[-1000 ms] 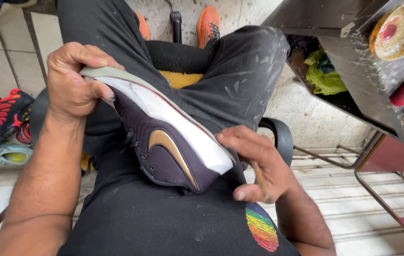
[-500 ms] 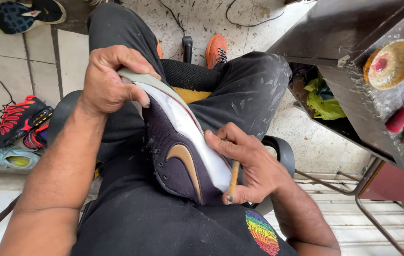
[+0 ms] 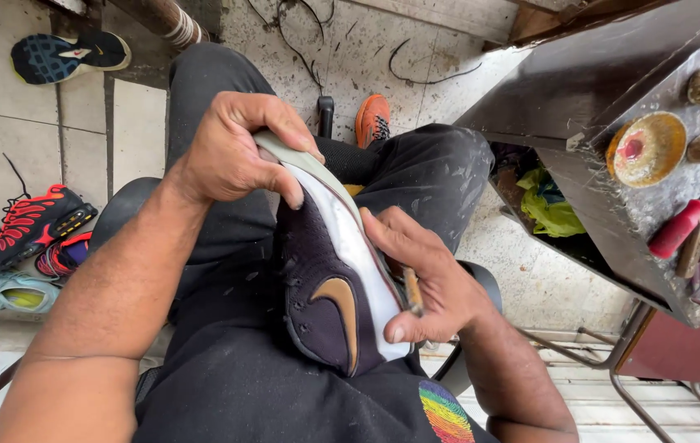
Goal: Applying adhesive to the sole of a sneaker using a wooden stick for repair
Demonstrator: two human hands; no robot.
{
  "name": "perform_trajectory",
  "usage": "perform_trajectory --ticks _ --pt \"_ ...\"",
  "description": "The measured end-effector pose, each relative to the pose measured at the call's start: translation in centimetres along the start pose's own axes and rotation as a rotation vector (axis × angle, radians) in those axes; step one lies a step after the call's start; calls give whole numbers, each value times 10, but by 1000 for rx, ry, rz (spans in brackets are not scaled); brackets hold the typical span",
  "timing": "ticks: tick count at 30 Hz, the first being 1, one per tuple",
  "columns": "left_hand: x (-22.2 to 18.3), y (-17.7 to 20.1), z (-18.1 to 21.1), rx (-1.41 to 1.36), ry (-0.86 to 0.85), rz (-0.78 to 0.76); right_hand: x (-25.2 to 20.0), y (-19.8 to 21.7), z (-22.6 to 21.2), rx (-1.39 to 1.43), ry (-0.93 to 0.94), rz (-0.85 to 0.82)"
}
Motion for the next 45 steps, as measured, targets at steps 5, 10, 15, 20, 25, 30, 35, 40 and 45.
perform_trajectory --ticks 5,10,15,20,25,30,35,40,45 --pt "9 -10 -4 -11 23 -42 9 10 -1 -54 49 34" --pt "25 -24 -16 127 111 -80 27 54 -13 -211 108 203" --pt "29 -29 -27 98 219 -99 54 38 -25 -294 -22 -125" --pt "25 -23 -28 94 183 -102 21 29 -21 -462 229 -150" --pt "25 -20 -40 100 206 -96 -13 23 -20 -514 329 -127" --pt "21 -11 -46 22 176 -83 -41 17 -21 -452 266 -107" --pt "9 16 -57 -13 139 -42 -62 36 -32 121 -134 67" --pt "-7 34 -67 -27 129 -34 -89 52 8 219 -273 317" --pt "-25 55 -74 -40 140 101 -73 16 43 94 -421 284"
Point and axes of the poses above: each hand's wrist, its own x-axis towards the middle knuckle, its own y-axis out of the back of the hand, z = x × y, the point moved 9 cm from there along x, towards the middle knuckle, and after that the axes turned 11 degrees about z, right-handed, at the moved point
